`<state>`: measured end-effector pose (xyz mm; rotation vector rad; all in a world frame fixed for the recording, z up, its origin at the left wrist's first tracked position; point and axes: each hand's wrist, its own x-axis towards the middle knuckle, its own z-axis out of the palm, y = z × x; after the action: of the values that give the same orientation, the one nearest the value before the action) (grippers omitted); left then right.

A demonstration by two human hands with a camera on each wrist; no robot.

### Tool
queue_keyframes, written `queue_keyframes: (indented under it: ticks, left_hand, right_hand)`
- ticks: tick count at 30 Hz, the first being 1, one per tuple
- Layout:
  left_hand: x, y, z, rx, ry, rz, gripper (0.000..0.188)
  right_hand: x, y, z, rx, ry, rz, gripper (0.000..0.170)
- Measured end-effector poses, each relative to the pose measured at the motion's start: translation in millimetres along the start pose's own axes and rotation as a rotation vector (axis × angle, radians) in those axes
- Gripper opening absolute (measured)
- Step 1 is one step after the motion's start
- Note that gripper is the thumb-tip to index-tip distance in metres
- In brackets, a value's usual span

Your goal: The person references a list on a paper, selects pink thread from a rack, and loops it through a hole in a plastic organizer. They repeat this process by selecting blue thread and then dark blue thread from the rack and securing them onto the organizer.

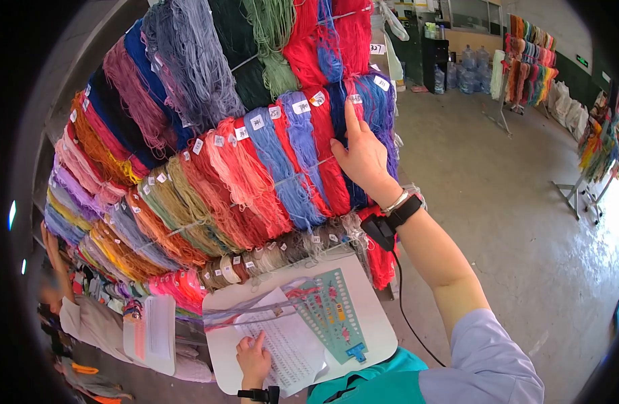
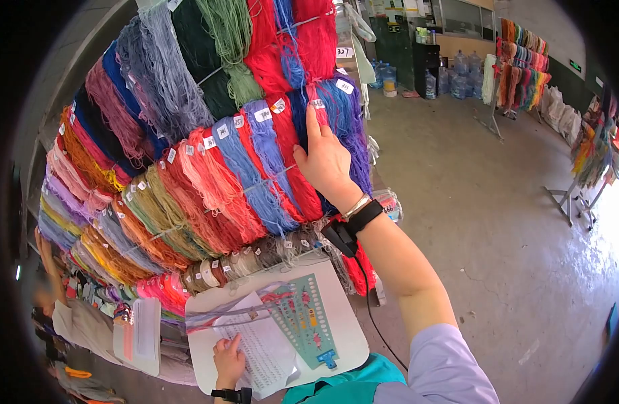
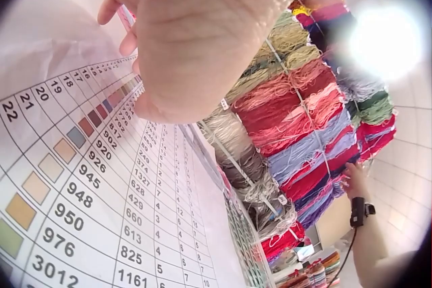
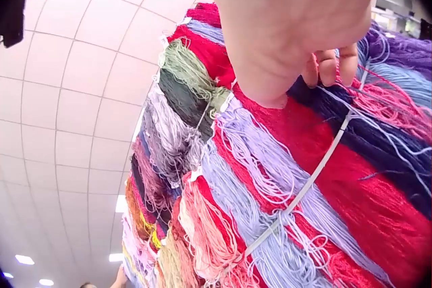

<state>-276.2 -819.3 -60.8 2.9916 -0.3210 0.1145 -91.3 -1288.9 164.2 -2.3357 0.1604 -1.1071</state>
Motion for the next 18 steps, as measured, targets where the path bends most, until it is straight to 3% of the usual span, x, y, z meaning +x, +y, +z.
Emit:
queue_keyframes:
  ticks: [7, 10, 13, 16, 18]
  left_hand:
    - [0, 2, -3, -0.017, -0.017, -0.023, 0.055]
    - [0, 2, -1, -0.016, -0.016, -0.024, 0.055]
    - [0, 1, 0, -0.011, -0.004, -0.012, 0.055]
    - [-1, -2, 2, -0.007, 0.007, 0.005, 0.055]
    - [-1, -3, 3, -0.002, 0.013, 0.012, 0.055]
  right_hand:
    - [1, 0, 0, 0.000, -0.030, 0.011, 0.085]
    - [-1, 3, 3, 0.177, 0.047, 0.051, 0.066]
    - [-6, 7, 10, 0.461, 0.378, 0.070, 0.034]
    - [-2, 11, 12, 0.575, 0.410, 0.091, 0.013]
    - [2, 11, 13, 0.576, 0.367, 0.110, 0.010]
